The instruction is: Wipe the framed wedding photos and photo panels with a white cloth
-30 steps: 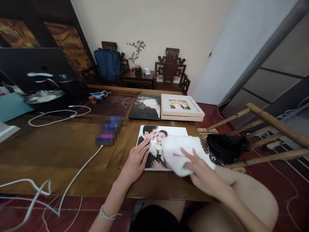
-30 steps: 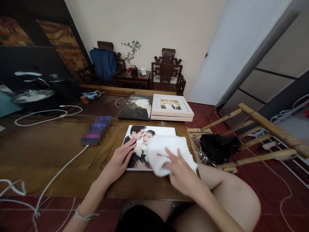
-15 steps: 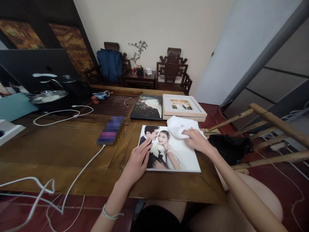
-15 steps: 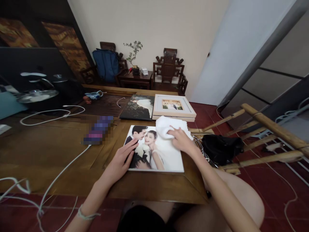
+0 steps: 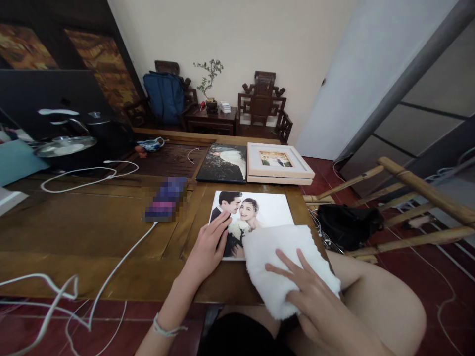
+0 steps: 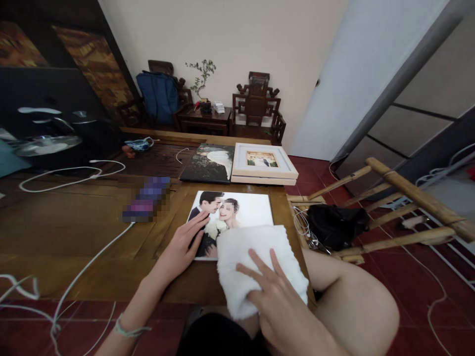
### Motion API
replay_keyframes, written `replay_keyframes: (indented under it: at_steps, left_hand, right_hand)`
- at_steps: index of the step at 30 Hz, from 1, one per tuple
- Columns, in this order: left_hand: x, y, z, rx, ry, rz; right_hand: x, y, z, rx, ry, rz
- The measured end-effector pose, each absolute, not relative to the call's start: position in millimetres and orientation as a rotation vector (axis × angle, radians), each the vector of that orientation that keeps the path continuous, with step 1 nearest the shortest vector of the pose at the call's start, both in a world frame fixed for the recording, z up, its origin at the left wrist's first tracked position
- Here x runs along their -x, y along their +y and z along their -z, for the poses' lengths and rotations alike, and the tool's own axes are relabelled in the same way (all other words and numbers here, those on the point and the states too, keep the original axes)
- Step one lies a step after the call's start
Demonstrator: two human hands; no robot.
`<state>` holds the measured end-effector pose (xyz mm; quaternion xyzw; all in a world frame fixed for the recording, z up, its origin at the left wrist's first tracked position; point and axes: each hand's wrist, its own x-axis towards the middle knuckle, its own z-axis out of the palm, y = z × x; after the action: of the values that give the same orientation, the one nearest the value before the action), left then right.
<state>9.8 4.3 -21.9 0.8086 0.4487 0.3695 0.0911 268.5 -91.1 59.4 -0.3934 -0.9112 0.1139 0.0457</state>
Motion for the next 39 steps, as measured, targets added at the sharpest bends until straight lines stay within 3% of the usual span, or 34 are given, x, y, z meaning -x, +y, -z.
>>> replay_keyframes:
  at_steps: [15, 30, 39]
  left_hand:
    - [-7.3, 4.9, 21.7, -2.362, 1.273, -1.105]
    - [-8.9, 3.1, 19.0, -2.361, 1.3, -1.105]
    - [-7.9, 4.1, 21.1, -2.401, 1.304, -1.108]
  right_hand:
    - [-279.8, 85.7, -56.1, 1.357, -2.516, -0.302]
    - [-273.9, -91.0, -40.8, 1.177, -2.693, -0.244]
    - [-265.6, -47.6, -46.4, 1.202, -2.761, -0.322]
